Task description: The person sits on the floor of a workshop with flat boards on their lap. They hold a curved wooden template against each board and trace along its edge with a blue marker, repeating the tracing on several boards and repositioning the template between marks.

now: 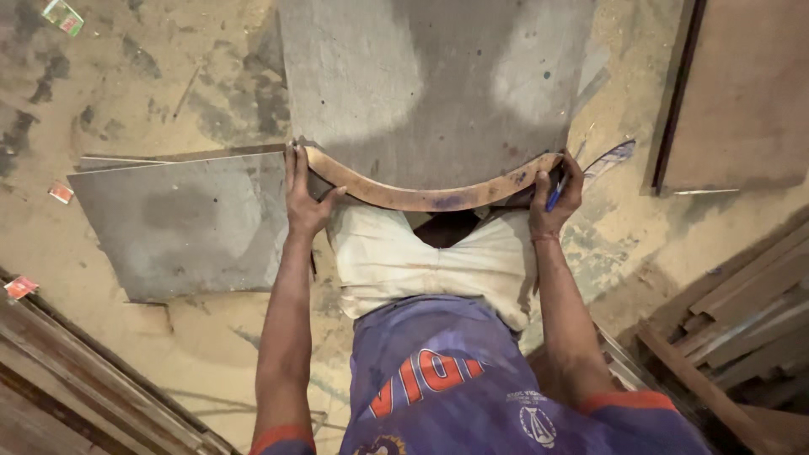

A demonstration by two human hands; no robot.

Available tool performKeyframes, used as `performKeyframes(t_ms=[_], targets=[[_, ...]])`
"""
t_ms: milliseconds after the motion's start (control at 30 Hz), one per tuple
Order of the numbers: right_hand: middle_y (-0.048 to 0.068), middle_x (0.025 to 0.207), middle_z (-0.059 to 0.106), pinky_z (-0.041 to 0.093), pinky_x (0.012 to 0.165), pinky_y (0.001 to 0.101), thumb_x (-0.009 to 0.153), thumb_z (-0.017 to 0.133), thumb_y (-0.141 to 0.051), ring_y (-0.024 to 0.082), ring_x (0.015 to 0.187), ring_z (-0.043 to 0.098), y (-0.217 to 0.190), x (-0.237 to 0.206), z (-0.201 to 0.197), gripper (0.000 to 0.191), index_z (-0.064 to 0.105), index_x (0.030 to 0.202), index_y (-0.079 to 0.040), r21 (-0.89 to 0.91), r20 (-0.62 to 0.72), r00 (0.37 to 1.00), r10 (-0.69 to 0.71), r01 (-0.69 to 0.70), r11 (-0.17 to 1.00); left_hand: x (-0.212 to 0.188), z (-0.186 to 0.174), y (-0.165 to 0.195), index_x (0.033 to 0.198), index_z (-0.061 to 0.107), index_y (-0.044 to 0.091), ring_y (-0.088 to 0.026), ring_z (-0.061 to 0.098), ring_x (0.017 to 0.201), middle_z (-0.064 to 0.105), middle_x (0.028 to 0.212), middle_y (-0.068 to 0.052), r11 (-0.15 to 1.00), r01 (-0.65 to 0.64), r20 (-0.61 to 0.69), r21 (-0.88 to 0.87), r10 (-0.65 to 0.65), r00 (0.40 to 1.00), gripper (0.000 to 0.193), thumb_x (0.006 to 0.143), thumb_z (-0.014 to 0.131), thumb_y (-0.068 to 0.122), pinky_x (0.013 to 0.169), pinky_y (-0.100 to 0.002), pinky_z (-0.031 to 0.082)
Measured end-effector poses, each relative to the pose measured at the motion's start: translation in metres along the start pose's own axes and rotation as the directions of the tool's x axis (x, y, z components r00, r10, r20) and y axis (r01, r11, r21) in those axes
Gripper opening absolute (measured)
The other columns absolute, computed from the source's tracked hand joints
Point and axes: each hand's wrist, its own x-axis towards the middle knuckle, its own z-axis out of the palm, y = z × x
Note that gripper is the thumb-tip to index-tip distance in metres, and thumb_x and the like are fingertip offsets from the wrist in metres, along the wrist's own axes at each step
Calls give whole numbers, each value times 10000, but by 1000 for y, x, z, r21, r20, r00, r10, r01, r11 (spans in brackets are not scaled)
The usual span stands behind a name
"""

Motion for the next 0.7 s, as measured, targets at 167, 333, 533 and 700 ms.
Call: performKeyframes(t_ms=[167, 333, 533, 700], targets=[[124, 1356, 641, 496, 1111, 350, 998, 727, -86, 216, 1244, 621, 5, -2, 0, 419, 573, 1374, 16, 49, -11, 1000, 13, -12, 999, -1, -1, -1, 1660, 258, 64, -411, 238, 1598, 202, 1724, -235, 1000, 17, 15, -3, -17, 1000, 1140, 783, 945, 304, 1278, -486, 320], [179, 1353, 665, 500, 1122, 391, 1012, 703, -101, 278, 1259, 646, 2, -1, 1, 375, 601, 1349, 30, -50, 9, 1000, -30, 31, 998, 2, -7, -2, 1653, 287, 59, -405, 271, 1599, 228, 1715, -221, 993, -84, 17, 79, 83, 996, 1098, 840, 930, 421, 1282, -501, 337], [235, 1307, 689, 518, 1099, 423, 1013, 694, -101, 356, 1255, 675, -12, 0, -3, 323, 624, 1295, 41, -139, 43, 992, -116, 121, 983, -4, -10, 16, 1544, 492, 147, -392, 288, 1576, 318, 1682, -225, 794, -304, 77, 526, 312, 947, 789, 898, 840, 437, 1259, -609, 230], [245, 1321, 687, 520, 1114, 431, 996, 662, -61, 380, 1276, 673, -18, 0, -6, 311, 634, 1290, 37, -159, 65, 986, -152, 160, 974, -23, 44, 74, 1300, 696, 139, -292, 493, 1343, 593, 1381, -106, 721, -648, 378, 245, 545, 748, 526, 852, 776, 403, 1150, -585, 330]])
